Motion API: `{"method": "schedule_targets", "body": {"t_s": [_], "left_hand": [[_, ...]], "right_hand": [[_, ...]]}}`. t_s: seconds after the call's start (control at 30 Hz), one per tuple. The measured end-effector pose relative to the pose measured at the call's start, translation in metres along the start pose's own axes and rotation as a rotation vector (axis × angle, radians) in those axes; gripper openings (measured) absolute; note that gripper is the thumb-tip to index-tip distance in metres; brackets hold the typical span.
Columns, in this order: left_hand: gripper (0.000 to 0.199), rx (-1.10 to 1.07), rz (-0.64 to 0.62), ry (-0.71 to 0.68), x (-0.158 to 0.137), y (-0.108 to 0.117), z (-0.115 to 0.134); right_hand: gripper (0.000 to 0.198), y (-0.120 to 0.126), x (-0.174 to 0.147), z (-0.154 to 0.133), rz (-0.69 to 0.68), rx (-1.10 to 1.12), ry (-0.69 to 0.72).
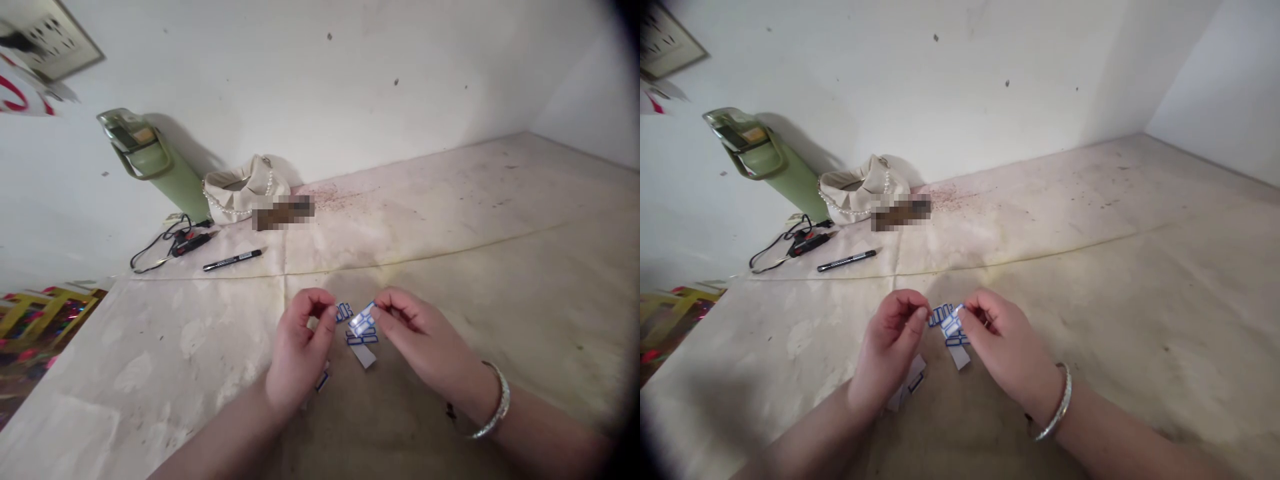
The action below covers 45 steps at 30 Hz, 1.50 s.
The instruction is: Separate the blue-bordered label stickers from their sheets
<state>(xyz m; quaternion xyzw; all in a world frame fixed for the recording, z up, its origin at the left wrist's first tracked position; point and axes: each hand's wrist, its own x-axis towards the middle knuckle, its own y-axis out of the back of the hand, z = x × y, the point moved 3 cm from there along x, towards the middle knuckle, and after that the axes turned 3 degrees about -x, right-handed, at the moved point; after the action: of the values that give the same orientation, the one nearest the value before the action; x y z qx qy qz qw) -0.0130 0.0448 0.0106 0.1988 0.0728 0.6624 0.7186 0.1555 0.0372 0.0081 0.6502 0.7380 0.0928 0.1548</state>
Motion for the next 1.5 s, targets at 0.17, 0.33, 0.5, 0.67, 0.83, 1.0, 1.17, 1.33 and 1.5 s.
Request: {"method": "schedule_targets", "body": {"t_s": [0.17,0.33,0.5,0.67,0.83,1.0,1.17,1.33,1.5], "left_hand": [[0.013,0.574,-0.035,-0.113,0.017,0.008,-0.001],[0.02,0.846,-0.187,-0.108,0.015,0.0,-0.001],[0.012,0.897,-0.196,-0.103,0.013,-0.003,-0.002],[0.008,0.852,-0.202,-0.076,0.015,-0.003,-0.006],[0.01,0.746,-0.181,-0.087,0.015,-0.003,-0.007],[0.012,0.416,-0.177,0.128,0.011,-0.002,-0.008],[0.018,-0.199,-0.304,0.376,0.001,-0.013,-0.001],[0.021,-0.431,-0.319,0.477,-0.003,-0.02,0.011],[0.023,-0.425,-0.331,0.458,-0.002,-0.017,0.012]], "right_hand": [[0.027,0.007,0.007,0.014,0.117,0.058,-0.088],[0.026,0.006,0.01,0.018,0.112,0.062,-0.088],[0.026,0.004,0.01,0.019,0.115,0.041,-0.105],[0.026,0.002,0.01,0.019,0.107,0.023,-0.088],[0.024,0.001,0.011,0.019,0.096,0.03,-0.084],[0.019,-0.001,0.008,0.016,0.034,0.172,0.002],[0.016,-0.007,0.003,0.009,-0.102,0.241,0.101],[0.017,-0.01,0.002,0.006,-0.161,0.297,0.068],[0.017,-0.008,0.001,0.003,-0.071,0.223,0.04]]}}
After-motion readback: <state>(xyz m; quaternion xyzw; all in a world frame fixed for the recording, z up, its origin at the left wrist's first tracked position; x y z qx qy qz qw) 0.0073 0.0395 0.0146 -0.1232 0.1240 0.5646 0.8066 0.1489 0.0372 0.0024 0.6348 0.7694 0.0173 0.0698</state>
